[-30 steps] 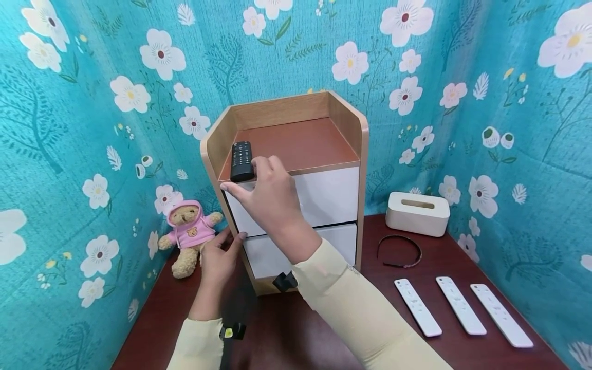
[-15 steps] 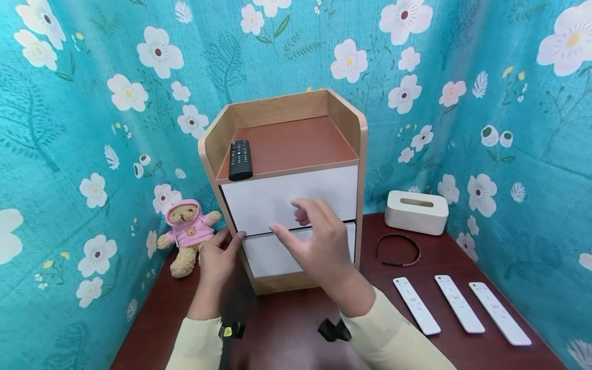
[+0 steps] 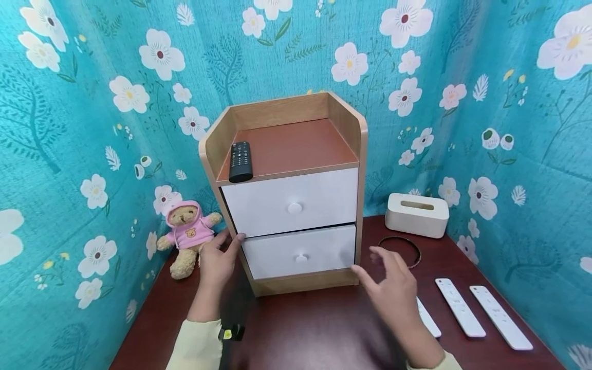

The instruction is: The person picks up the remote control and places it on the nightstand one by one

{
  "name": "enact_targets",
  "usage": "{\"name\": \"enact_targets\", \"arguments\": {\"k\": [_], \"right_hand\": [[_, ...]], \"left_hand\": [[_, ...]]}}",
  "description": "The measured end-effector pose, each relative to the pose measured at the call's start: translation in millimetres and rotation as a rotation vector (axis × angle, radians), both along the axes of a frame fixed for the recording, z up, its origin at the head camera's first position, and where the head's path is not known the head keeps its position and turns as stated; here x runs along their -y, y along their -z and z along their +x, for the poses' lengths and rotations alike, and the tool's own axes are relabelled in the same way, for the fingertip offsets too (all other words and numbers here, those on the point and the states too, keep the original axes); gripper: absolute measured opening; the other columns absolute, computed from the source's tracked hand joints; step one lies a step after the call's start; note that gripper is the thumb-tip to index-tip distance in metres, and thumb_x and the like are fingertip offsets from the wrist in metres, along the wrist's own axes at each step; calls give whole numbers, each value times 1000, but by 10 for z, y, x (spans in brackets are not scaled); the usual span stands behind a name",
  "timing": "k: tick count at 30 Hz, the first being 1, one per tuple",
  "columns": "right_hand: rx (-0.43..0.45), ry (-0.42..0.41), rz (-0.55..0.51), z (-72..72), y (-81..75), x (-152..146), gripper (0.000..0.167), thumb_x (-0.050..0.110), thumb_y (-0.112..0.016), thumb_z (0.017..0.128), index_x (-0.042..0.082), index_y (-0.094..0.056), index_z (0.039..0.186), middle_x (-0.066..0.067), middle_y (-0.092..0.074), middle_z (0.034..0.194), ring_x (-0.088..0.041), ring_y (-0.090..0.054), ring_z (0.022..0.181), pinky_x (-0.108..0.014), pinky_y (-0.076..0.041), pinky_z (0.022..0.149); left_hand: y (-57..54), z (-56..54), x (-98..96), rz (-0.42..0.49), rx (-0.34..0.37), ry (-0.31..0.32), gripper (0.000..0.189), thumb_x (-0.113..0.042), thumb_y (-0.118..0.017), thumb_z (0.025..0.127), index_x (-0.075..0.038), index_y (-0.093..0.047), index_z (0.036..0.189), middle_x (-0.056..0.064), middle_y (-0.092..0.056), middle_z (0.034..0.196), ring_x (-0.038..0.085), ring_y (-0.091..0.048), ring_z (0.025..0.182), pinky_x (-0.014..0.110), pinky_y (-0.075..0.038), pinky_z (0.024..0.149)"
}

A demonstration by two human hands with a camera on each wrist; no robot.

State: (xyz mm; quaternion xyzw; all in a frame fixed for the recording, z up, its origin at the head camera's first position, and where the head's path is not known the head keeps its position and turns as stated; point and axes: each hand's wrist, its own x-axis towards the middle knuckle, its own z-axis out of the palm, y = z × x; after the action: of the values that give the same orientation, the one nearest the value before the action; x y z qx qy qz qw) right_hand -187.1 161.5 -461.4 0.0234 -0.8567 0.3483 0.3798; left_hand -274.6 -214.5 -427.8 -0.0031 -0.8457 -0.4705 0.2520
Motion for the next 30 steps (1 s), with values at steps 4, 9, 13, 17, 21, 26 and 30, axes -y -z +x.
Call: {"name": "enact_targets", "arguments": {"k": [4, 9, 13, 17, 21, 26, 30], "right_hand": [[148, 139, -36, 106, 272, -289, 60, 30, -96, 86, 5, -69, 133, -14, -71, 113, -31, -69, 104, -49, -55, 85], [251, 213, -72, 224, 506, -548, 61, 29, -96, 84, -2, -69, 129, -21, -70, 110, -37, -68, 103, -54, -50, 88], [306, 249, -89, 306, 628, -690, 58, 28, -97, 82, -1, -70, 125, -19, -71, 107, -34, -69, 100, -47, -48, 85], [398, 260, -73, 388, 721, -801, 61, 32, -95, 83, -3, -70, 125, -21, -69, 104, -37, -67, 100, -54, -48, 86], [476, 266, -32, 431, 806, -878, 66, 36, -95, 82, -7, -69, 125, -22, -67, 102, -40, -66, 101, -60, -48, 88], [552, 261, -15, 444, 878, -932, 71, 37, -96, 82, -10, -67, 128, -26, -67, 106, -43, -66, 103, -62, -49, 91], [605, 243, 2, 432, 899, -972, 73, 35, -94, 85, -12, -64, 132, -34, -65, 117, -51, -63, 115, -67, -48, 99]], "left_hand": [[-4, 22, 2, 5, 4, 7, 39, -45, -76, 103, -15, -81, 127, 11, -73, 94, 21, -59, 87, 26, -48, 70], [-19, 38, -1, 19, 3, 2, 38, -44, -76, 104, -15, -80, 129, 11, -75, 95, 19, -59, 85, 24, -48, 70], [-20, 19, 5, 22, 1, 12, 39, -45, -76, 104, -16, -80, 130, 12, -74, 95, 21, -59, 86, 24, -48, 70], [-17, 20, 7, 21, 18, 10, 41, -47, -76, 103, -16, -80, 130, 12, -75, 98, 22, -60, 89, 25, -49, 73], [-17, 27, 7, 15, 46, 2, 44, -48, -76, 103, -17, -79, 133, 12, -76, 102, 23, -60, 91, 25, -49, 75], [-4, 24, 14, 29, 39, 16, 42, -47, -77, 103, -15, -80, 130, 12, -74, 98, 23, -59, 89, 25, -49, 72], [-12, 13, 14, 35, 12, 31, 38, -43, -78, 103, -13, -81, 125, 12, -72, 94, 21, -58, 87, 25, -48, 71]]}}
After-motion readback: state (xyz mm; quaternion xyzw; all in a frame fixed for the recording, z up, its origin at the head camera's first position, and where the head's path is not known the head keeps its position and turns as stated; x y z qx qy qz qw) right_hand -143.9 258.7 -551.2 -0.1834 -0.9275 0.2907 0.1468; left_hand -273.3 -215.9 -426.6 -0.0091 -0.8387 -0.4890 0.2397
